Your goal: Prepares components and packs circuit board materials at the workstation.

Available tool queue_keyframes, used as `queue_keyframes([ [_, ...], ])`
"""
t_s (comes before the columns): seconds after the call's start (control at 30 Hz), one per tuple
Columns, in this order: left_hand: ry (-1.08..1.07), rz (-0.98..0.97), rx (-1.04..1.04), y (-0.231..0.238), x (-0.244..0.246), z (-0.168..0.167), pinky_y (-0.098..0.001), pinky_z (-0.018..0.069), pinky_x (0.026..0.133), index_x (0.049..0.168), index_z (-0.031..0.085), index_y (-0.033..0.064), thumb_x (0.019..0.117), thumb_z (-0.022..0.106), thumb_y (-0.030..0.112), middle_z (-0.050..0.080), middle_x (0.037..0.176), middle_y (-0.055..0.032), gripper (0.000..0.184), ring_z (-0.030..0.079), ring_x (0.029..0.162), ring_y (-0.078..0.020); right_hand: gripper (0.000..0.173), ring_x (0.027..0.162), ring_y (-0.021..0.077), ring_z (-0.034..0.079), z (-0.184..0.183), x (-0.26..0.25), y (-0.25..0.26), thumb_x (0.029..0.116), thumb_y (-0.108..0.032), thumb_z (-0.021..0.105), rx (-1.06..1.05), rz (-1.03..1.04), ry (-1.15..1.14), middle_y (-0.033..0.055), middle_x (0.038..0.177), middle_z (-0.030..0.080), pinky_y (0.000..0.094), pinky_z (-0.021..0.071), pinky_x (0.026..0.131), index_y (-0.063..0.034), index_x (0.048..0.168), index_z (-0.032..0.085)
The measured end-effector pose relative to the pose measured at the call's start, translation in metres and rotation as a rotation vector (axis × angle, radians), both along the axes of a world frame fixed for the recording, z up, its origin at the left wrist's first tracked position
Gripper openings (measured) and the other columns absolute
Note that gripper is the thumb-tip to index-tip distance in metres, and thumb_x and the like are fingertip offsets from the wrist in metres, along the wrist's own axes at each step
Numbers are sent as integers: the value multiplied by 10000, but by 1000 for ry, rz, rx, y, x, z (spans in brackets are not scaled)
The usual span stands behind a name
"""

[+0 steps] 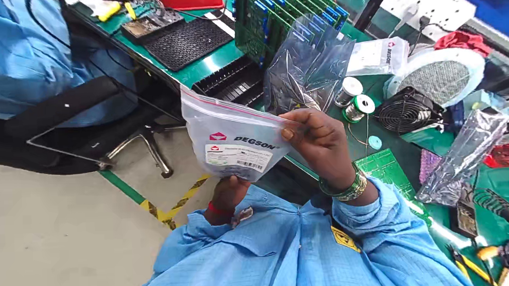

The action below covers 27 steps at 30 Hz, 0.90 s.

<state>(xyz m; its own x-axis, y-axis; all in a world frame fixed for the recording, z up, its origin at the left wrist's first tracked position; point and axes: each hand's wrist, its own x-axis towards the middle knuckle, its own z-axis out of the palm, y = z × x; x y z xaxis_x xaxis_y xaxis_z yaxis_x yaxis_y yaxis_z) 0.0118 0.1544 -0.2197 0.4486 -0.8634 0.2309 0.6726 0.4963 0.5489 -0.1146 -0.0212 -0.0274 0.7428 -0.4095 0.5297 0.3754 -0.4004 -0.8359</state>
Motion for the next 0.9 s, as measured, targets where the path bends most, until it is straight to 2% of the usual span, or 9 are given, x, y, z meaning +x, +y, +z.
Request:
queue_keyframes([
  [0.13, 56, 27, 31, 6, 8, -2, -377, 534, 1045, 1230, 734, 207, 894, 756, 358, 728, 1233, -15, 368, 677, 1169, -164, 424, 830, 56, 675, -11, -7, -9, 920, -3, 689, 15, 19, 109, 54, 1002, 695, 242, 606, 767, 102, 1306, 548],
  [0.27, 42, 12, 51, 3, 6, -3, -361, 543, 1031, 1219, 738, 216, 883, 774, 353, 733, 1223, -10, 364, 681, 1156, -153, 865, 1004, 87, 680, -38, -6, -12, 865, -247, 798, 191, 98, 298, 46, 1151, 672, 275, 587, 899, 31, 1515, 299],
  [0.37, -15, -24, 16, 0, -1, 2, -325, 546, 1014, 1210, 745, 221, 920, 737, 293, 741, 1196, 27, 300, 682, 1135, -105, 662, 1070, 74, 682, -55, -3, -3, 862, -171, 814, 303, 110, 200, 12, 1192, 683, 294, 586, 969, 35, 1381, 458],
  [0.5, 18, -40, 81, -2, -9, 1, -319, 562, 980, 1173, 745, 230, 912, 751, 252, 747, 1156, 42, 263, 692, 1093, -96, 201, 996, 24, 704, -55, -3, -5, 932, -174, 749, 306, 46, 33, -109, 1077, 755, 270, 598, 919, -198, 1130, 726],
  [0.67, -3, -115, 319, 7, -9, 0, -388, 569, 981, 1166, 716, 176, 840, 834, 249, 745, 1127, 27, 355, 697, 1078, -142, 145, 934, 8, 702, -62, 3, -1, 961, -119, 703, 299, 15, -77, -109, 1016, 759, 242, 600, 868, -216, 1041, 776],
  [0.73, -28, -37, 460, 15, 1, 1, -400, 578, 968, 1295, 570, 96, 796, 874, 293, 710, 1174, -8, 617, 688, 1093, -170, 149, 930, 3, 695, -64, 5, 2, 963, -117, 695, 306, 33, -83, -116, 1008, 751, 234, 596, 862, -222, 1026, 781],
  [0.8, -167, 86, 562, 21, 16, 7, -356, 557, 995, 1497, 184, 17, 784, 862, 355, 582, 1325, -33, 1040, 629, 1184, -139, 153, 934, 7, 696, -66, 6, 4, 964, -109, 687, 318, 70, -46, -113, 1006, 752, 239, 596, 865, -214, 1021, 782],
  [0.83, -254, 157, 601, 22, 22, 11, -350, 534, 1027, 1530, 96, -24, 763, 861, 404, 535, 1396, -64, 1165, 592, 1245, -138, 162, 931, 6, 699, -66, 5, 4, 964, -98, 680, 329, 93, -7, -114, 1003, 755, 239, 598, 867, -213, 1019, 780],
  [0.9, -420, 256, 619, 26, 33, 25, -340, 467, 1105, 1552, 108, -34, 759, 845, 484, 490, 1483, -80, 1201, 518, 1344, -136, 165, 919, 5, 707, -69, 5, 4, 964, -88, 675, 346, 145, 56, -112, 992, 764, 239, 600, 863, -208, 1014, 777],
])
